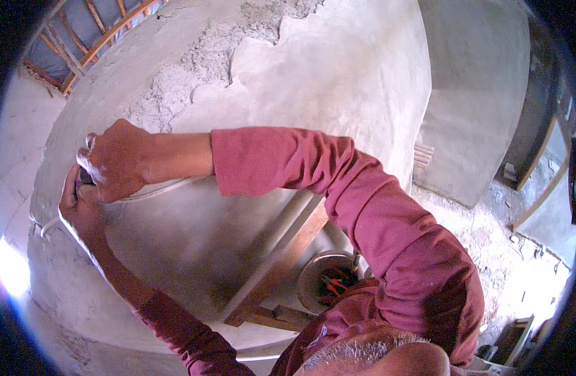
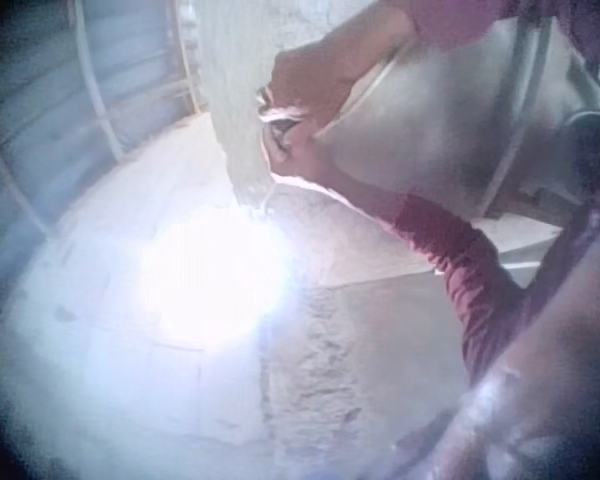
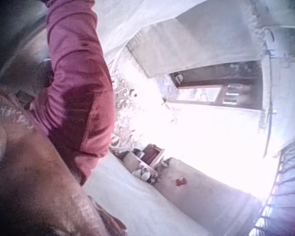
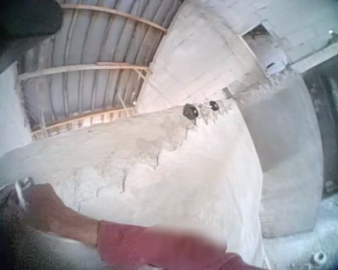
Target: The person strips insulation from an electrical wire with pliers and a craft knife, then applies electrical tape to the wire ends.
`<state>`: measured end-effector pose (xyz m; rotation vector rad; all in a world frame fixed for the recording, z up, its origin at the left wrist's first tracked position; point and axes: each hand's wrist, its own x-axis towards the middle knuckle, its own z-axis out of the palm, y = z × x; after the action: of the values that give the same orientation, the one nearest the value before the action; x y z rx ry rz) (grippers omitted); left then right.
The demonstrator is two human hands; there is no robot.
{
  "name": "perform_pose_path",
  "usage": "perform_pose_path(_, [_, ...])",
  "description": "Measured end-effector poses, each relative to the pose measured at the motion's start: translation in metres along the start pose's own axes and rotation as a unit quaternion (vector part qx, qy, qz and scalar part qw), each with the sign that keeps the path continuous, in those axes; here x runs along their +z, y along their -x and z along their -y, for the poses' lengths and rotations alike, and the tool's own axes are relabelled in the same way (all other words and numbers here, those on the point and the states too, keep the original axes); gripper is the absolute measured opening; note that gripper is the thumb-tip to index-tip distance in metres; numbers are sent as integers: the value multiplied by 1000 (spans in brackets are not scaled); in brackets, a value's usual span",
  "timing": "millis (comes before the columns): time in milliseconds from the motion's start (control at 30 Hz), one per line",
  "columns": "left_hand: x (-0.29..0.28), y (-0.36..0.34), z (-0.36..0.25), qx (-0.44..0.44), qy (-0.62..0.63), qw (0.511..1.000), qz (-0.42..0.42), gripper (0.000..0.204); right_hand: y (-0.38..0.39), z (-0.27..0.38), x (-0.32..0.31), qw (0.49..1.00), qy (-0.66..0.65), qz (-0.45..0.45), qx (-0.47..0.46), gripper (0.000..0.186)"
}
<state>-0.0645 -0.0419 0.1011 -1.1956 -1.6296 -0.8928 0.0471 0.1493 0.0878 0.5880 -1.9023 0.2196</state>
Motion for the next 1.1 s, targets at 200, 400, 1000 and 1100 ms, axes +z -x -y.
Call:
perform_pose_path(200, [-14, -6, -11, -126, 8, 991, 46, 32, 19, 1, 0, 993, -109, -32, 0, 56])
perform_pose_path(400, [0, -12, -5, -155, 48, 986, -44, 26, 46, 12, 1, 961, -252, -99, -52, 37])
perform_pose_path(1000, [24, 24, -23, 13, 263, 910, -320, 52, 205, -53, -44, 946, -282, -55, 150, 20])
perform_pose_path(1100, [20, 27, -6, 39, 403, 850, -337, 53, 189, -54, -37, 949, -288, -50, 121, 17])
